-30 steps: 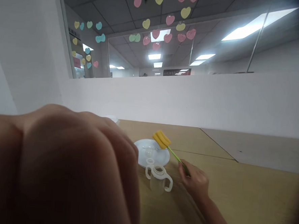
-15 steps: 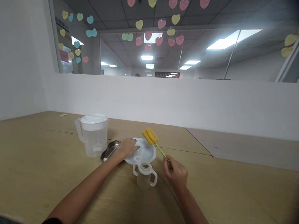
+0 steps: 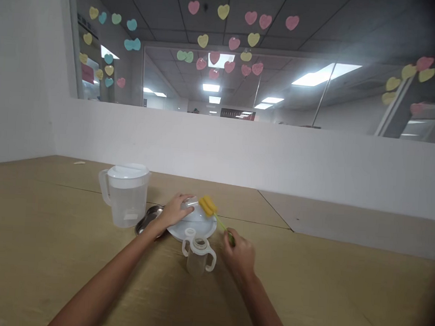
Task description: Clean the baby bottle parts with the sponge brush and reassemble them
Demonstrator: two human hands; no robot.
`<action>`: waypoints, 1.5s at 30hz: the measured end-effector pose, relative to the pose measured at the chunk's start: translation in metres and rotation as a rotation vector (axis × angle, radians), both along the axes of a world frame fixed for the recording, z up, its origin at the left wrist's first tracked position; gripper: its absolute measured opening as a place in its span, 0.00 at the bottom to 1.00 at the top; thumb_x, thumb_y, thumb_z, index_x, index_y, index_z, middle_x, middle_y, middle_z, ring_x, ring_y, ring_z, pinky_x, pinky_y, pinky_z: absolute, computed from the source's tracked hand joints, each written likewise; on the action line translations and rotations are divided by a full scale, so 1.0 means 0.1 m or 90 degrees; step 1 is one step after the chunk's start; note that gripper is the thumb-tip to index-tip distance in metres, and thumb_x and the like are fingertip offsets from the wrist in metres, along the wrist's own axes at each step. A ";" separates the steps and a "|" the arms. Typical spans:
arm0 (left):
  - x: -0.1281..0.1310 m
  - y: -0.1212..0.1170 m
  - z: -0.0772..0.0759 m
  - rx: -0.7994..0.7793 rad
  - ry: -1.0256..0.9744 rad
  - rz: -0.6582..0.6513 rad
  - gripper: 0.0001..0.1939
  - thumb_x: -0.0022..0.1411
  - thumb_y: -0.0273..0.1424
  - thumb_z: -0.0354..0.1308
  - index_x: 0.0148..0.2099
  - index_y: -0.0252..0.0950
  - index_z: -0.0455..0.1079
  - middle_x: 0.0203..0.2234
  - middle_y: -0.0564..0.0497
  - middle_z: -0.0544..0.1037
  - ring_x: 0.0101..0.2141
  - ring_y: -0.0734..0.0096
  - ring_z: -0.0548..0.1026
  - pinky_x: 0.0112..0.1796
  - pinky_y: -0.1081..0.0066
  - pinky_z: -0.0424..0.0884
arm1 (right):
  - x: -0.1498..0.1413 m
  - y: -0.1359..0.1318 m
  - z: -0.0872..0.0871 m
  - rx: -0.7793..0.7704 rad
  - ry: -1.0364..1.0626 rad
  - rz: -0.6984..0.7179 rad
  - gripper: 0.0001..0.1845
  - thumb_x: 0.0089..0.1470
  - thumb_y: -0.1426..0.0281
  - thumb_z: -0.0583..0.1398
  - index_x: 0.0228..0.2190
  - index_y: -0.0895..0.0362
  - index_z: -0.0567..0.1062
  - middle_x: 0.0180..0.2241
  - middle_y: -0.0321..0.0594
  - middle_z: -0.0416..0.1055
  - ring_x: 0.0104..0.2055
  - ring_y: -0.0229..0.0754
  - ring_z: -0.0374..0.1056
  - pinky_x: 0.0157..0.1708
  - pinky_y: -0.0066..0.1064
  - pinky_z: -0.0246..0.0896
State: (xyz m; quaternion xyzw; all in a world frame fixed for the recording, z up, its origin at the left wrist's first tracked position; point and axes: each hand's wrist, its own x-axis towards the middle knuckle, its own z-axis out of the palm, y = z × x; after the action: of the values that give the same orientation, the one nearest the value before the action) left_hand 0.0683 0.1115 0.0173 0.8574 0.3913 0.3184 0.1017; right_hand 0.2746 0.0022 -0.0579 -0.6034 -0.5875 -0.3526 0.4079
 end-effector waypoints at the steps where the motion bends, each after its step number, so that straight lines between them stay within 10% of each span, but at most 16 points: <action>1: -0.03 -0.01 0.03 -0.014 -0.054 -0.037 0.22 0.58 0.34 0.51 0.55 0.39 0.63 0.47 0.46 0.69 0.43 0.68 0.69 0.45 0.71 0.66 | -0.02 0.00 -0.01 -0.003 -0.012 0.044 0.15 0.56 0.68 0.50 0.27 0.58 0.75 0.16 0.36 0.70 0.16 0.33 0.62 0.19 0.25 0.46; 7: -0.08 0.06 0.10 -0.184 -0.387 -0.189 0.24 0.58 0.46 0.49 0.48 0.34 0.68 0.34 0.48 0.74 0.30 0.71 0.70 0.30 0.73 0.67 | -0.06 -0.07 -0.02 0.120 -0.048 0.192 0.09 0.54 0.73 0.55 0.28 0.62 0.74 0.16 0.36 0.68 0.17 0.31 0.60 0.23 0.24 0.53; 16: -0.18 -0.14 0.25 0.014 -0.255 -0.041 0.21 0.58 0.45 0.51 0.44 0.35 0.71 0.34 0.50 0.75 0.28 0.72 0.67 0.32 0.72 0.64 | -0.07 -0.10 0.09 0.156 -0.146 0.172 0.05 0.52 0.75 0.56 0.29 0.62 0.73 0.15 0.35 0.66 0.18 0.32 0.60 0.22 0.25 0.52; 24: -0.08 -0.17 0.15 -0.369 -0.213 -0.347 0.26 0.56 0.45 0.53 0.52 0.34 0.66 0.36 0.46 0.75 0.31 0.71 0.71 0.30 0.73 0.67 | -0.06 -0.14 0.05 0.139 -0.140 0.201 0.05 0.52 0.75 0.55 0.28 0.61 0.71 0.18 0.37 0.67 0.19 0.33 0.62 0.22 0.25 0.54; 27: -0.17 -0.23 0.25 -0.292 -0.225 -0.401 0.29 0.47 0.38 0.64 0.52 0.38 0.65 0.44 0.46 0.73 0.41 0.68 0.71 0.41 0.70 0.67 | -0.08 -0.13 0.03 0.102 -0.107 0.202 0.08 0.54 0.74 0.53 0.27 0.60 0.70 0.17 0.36 0.66 0.19 0.33 0.61 0.22 0.24 0.54; 34: -0.73 -0.06 0.52 0.081 -0.146 -0.038 0.24 0.56 0.39 0.56 0.54 0.41 0.63 0.45 0.49 0.70 0.39 0.68 0.72 0.40 0.69 0.70 | -0.18 -0.10 0.03 0.100 0.065 0.179 0.10 0.57 0.71 0.51 0.27 0.59 0.70 0.15 0.32 0.63 0.15 0.30 0.57 0.20 0.22 0.51; 39: -0.81 0.14 0.12 0.135 0.218 0.120 0.26 0.55 0.23 0.55 0.56 0.37 0.59 0.48 0.45 0.69 0.48 0.59 0.69 0.48 0.64 0.64 | -0.14 -0.11 0.03 0.076 0.056 0.156 0.12 0.57 0.70 0.51 0.26 0.59 0.70 0.15 0.31 0.62 0.15 0.30 0.56 0.19 0.23 0.49; 45: -0.81 0.27 -0.29 0.061 0.269 0.190 0.20 0.56 0.22 0.53 0.52 0.34 0.61 0.46 0.41 0.70 0.46 0.60 0.70 0.42 0.67 0.66 | -0.15 -0.08 0.00 0.068 -0.023 0.166 0.12 0.57 0.71 0.51 0.25 0.59 0.70 0.14 0.31 0.61 0.16 0.31 0.57 0.20 0.23 0.49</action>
State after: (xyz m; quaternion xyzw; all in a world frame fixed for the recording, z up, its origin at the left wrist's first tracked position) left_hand -0.0129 0.1390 -0.0121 0.8417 0.5102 0.1619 -0.0712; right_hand 0.2601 -0.0060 -0.0576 -0.4930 -0.6488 -0.3382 0.4708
